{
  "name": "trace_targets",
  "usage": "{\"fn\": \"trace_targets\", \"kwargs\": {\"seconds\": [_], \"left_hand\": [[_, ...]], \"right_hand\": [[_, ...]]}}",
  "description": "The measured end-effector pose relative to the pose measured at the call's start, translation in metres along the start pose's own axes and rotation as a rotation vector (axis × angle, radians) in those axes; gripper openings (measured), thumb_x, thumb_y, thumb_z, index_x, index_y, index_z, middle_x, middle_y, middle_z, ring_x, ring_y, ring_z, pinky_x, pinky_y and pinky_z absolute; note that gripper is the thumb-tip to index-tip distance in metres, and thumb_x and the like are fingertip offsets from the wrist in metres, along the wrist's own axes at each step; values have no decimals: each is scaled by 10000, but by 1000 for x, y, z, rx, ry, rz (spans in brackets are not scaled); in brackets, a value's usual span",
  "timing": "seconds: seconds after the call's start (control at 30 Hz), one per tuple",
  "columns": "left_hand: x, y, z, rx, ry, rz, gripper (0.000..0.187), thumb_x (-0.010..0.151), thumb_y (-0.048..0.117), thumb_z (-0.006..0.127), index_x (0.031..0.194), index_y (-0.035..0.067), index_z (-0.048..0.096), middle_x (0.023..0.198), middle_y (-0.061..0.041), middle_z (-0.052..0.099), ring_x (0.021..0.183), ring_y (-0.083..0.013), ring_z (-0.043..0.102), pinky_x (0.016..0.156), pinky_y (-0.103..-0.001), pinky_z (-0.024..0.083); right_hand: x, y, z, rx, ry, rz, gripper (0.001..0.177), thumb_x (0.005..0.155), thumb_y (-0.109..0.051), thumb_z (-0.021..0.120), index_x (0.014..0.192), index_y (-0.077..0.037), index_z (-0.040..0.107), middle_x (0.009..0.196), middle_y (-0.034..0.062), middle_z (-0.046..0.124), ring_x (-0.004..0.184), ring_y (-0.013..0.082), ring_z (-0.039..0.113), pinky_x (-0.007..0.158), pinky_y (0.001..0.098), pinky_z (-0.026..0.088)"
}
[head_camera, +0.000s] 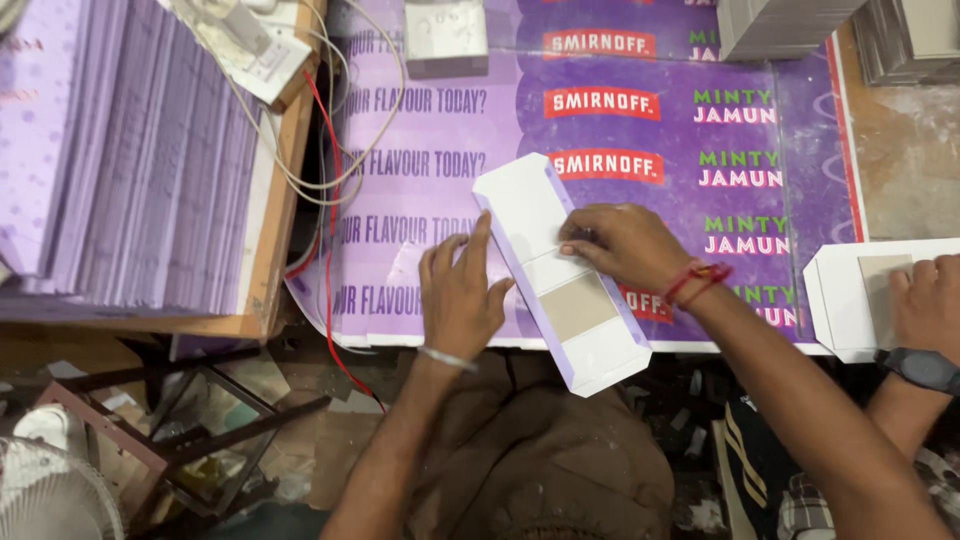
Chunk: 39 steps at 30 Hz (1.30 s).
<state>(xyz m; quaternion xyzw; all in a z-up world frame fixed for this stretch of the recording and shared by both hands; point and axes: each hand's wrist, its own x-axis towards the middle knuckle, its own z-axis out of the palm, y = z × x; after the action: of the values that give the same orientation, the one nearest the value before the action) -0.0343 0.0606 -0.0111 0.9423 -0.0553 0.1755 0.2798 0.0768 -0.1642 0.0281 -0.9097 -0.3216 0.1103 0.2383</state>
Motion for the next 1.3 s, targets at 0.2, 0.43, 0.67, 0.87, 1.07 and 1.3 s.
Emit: {"fn": "trace_targets", "kwargs": {"seconds": [0.2,0.43,0.67,0.87,1.07,1.3], "left_hand": [[55,-35,7,-272,-22,-87,1096,701,265,949,1576,106,309,1220,-48,720,1088,-234,610,945,-441,367],[75,-38,17,-226,37,-93,1173,662,195,954,1604,103,261,1104,-44,706,997,-249,574,912,-422,395],[76,-33,16,-197,34,-130,1195,666,197,958,1602,70,225,1106,-65,699,995,-263,559,894,-428,396],[76,-31,16,-182,25,-141,1224,677,196,955,1611,53,176,1109,-73,701,1003,-263,559,907,-428,392],[76,-30,16,-170,19,-145,1233,689,201,955,1616,55,156,1082,-70,695,995,-257,559,909,-426,390],[75,-28,15,-167,23,-140,1262,693,216,960,1624,49,124,1067,-67,692,983,-255,548,917,-425,393]], "right_hand": [[24,20,12,140,261,-30,283,895,-243,749,1139,-103,715,1123,50,732,838,173,734,756,307,614],[43,39,-6,-109,232,1,550,780,-454,832,1202,-131,691,1152,53,697,987,232,727,813,398,588],[51,47,-16,-122,96,17,610,764,-538,814,1242,-186,674,1192,43,666,1014,247,714,828,420,586],[57,50,-17,-123,47,0,653,743,-542,808,1277,-198,661,1173,48,663,1016,237,714,821,398,599],[61,53,-17,-133,-8,21,670,749,-557,798,1301,-208,647,1180,52,656,1011,239,714,806,386,604],[65,55,-19,-154,-28,-11,712,741,-567,792,1329,-195,643,1145,63,656,987,245,714,806,382,606]]}}
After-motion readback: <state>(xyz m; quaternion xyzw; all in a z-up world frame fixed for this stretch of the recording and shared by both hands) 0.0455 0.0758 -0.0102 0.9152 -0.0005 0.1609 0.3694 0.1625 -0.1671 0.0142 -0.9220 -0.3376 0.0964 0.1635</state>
